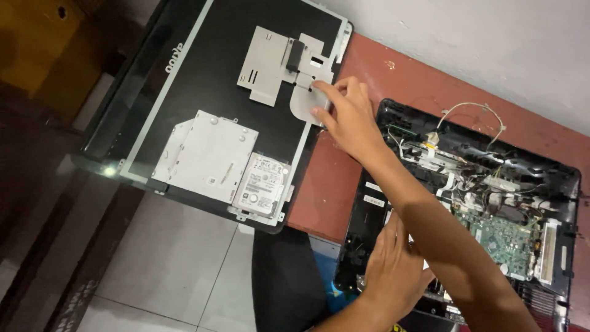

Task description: Repairing internal components of a computer by manipulating wires and circuit boards

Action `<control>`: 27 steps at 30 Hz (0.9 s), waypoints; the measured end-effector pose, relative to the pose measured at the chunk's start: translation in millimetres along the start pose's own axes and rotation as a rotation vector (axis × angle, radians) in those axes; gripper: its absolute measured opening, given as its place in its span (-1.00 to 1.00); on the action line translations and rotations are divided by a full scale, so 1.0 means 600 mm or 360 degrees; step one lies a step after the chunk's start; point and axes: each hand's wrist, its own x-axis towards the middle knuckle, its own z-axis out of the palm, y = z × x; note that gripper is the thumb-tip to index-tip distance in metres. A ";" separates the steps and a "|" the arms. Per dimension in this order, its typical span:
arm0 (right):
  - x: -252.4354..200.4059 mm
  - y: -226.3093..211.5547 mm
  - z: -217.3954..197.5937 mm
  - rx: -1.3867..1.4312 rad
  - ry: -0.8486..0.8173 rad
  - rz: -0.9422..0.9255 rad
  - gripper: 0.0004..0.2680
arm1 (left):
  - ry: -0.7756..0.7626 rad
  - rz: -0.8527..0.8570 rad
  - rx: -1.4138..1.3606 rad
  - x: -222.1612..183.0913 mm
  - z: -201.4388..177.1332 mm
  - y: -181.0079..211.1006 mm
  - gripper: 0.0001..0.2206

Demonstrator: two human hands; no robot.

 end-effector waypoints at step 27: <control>-0.132 -0.046 -0.041 0.0268 0.0437 -0.0411 -0.66 | 0.0029 0.0162 0.0645 -0.009 0.055 -0.042 -0.31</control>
